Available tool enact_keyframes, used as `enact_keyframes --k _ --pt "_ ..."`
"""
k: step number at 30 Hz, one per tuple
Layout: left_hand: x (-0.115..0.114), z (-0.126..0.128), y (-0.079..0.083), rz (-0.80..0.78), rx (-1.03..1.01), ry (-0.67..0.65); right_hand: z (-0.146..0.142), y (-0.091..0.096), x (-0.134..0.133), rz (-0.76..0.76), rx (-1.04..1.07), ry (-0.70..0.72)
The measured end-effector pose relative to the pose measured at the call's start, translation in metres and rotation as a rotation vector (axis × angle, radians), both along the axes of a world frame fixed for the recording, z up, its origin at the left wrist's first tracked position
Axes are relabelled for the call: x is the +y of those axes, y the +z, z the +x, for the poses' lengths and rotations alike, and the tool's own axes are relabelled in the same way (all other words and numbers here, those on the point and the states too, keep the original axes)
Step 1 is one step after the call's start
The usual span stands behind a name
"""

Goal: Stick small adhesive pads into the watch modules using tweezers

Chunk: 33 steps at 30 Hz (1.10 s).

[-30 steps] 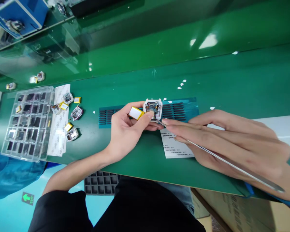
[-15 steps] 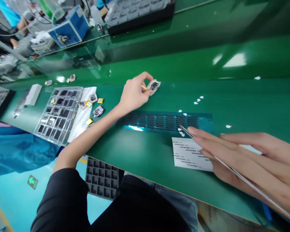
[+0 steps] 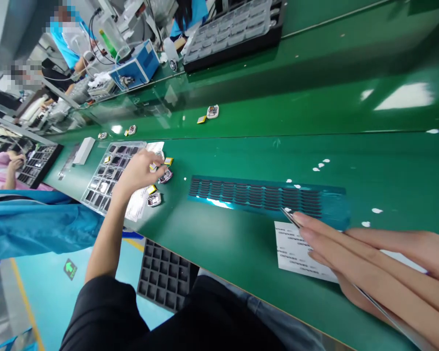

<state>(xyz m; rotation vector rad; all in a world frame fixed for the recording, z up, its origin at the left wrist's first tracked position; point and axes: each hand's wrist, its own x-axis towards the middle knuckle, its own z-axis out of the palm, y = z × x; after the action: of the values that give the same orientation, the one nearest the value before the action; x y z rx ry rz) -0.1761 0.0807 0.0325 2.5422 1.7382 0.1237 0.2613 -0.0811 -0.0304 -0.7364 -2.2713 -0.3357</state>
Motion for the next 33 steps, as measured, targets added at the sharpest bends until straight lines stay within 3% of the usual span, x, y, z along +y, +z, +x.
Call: enact_keyframes --k 3,8,13,16,18,20,23,26,29,33 --pt "-0.022 -0.017 -0.013 -0.012 -0.054 0.016 -0.002 0.000 0.000 0.013 0.003 0.006" --pt "-0.028 -0.015 -0.027 0.014 -0.133 0.083 -0.004 0.000 0.003 0.039 -0.014 0.016" --pt "-0.025 0.003 -0.005 0.118 -0.242 0.119 -0.004 0.005 0.004 0.034 -0.009 -0.007" --pt "-0.019 0.029 0.014 0.186 -0.544 0.135 -0.004 0.012 0.003 -0.017 -0.035 -0.024" --pt "-0.016 0.056 0.021 0.050 -0.846 0.104 -0.007 0.016 0.004 -0.055 -0.070 -0.032" --pt "-0.017 0.090 0.021 -0.190 -1.059 0.068 -0.012 0.018 0.009 -0.070 0.001 -0.050" --pt "-0.032 0.142 0.012 -0.540 -1.164 -0.029 -0.021 0.016 0.016 -0.125 0.266 -0.068" --pt "-0.059 0.177 0.000 -0.800 -1.123 -0.204 -0.025 0.015 0.018 -0.237 0.334 -0.130" --pt "-0.084 0.191 -0.010 -0.914 -1.076 -0.300 -0.026 0.015 0.012 -0.294 0.319 -0.187" --pt "-0.101 0.192 -0.018 -0.917 -1.077 -0.308 -0.028 0.013 0.006 -0.253 0.270 -0.197"
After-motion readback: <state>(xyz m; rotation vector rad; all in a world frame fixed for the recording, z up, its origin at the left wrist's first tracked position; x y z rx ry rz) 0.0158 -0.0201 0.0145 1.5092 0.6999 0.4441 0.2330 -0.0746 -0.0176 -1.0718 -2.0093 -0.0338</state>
